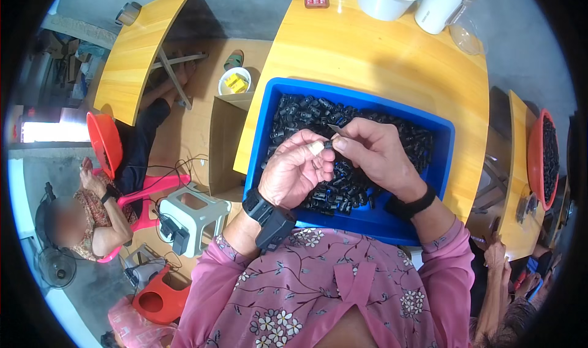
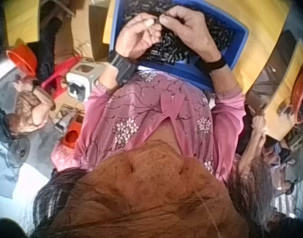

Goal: The person is inspecting and cleaning small black plastic parts by hand using a small blade.

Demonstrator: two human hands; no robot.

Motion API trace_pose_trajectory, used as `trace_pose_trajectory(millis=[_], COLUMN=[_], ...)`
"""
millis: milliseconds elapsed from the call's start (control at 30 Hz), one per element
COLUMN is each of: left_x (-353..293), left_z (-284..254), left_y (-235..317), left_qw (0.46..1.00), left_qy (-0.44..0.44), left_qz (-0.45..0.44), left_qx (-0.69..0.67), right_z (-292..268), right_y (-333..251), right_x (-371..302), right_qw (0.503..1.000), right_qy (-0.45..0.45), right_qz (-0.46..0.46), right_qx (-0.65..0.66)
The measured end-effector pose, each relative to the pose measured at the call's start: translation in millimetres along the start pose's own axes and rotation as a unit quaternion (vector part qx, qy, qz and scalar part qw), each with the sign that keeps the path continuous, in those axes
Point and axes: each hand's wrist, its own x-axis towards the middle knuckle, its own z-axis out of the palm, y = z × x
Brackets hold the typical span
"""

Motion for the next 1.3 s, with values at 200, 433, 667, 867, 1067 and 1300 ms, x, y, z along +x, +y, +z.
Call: trace_pose_trajectory(millis=[200, 433, 667, 867, 1067, 1300], left_x=[-5, 0, -1, 1, 0, 0], left_z=[7, 5, 10, 4, 5, 9], left_y=[1, 2, 1, 0, 2, 3], left_qw=[0.998, 0.997, 1.0, 0.999, 0.998, 0.999], left_qy=[0.0, -0.009, 0.011, -0.02, -0.021, -0.011], left_qz=[-0.052, -0.042, -0.012, -0.026, -0.055, -0.048], left_qx=[-0.034, -0.059, -0.016, -0.027, -0.032, -0.023], right_z=[1, 6, 5, 2, -1, 1], right_y=[5, 9, 14, 12, 10, 7], right_x=[0, 4, 3, 4, 4, 4], right_qw=[1.0, 0.998, 0.995, 0.995, 0.998, 0.998], right_qy=[-0.009, 0.03, 0.009, -0.001, -0.016, 0.008], right_qz=[0.014, -0.05, -0.103, -0.103, -0.063, -0.054], right_qx=[0.007, 0.029, 0.01, -0.005, 0.017, 0.025])
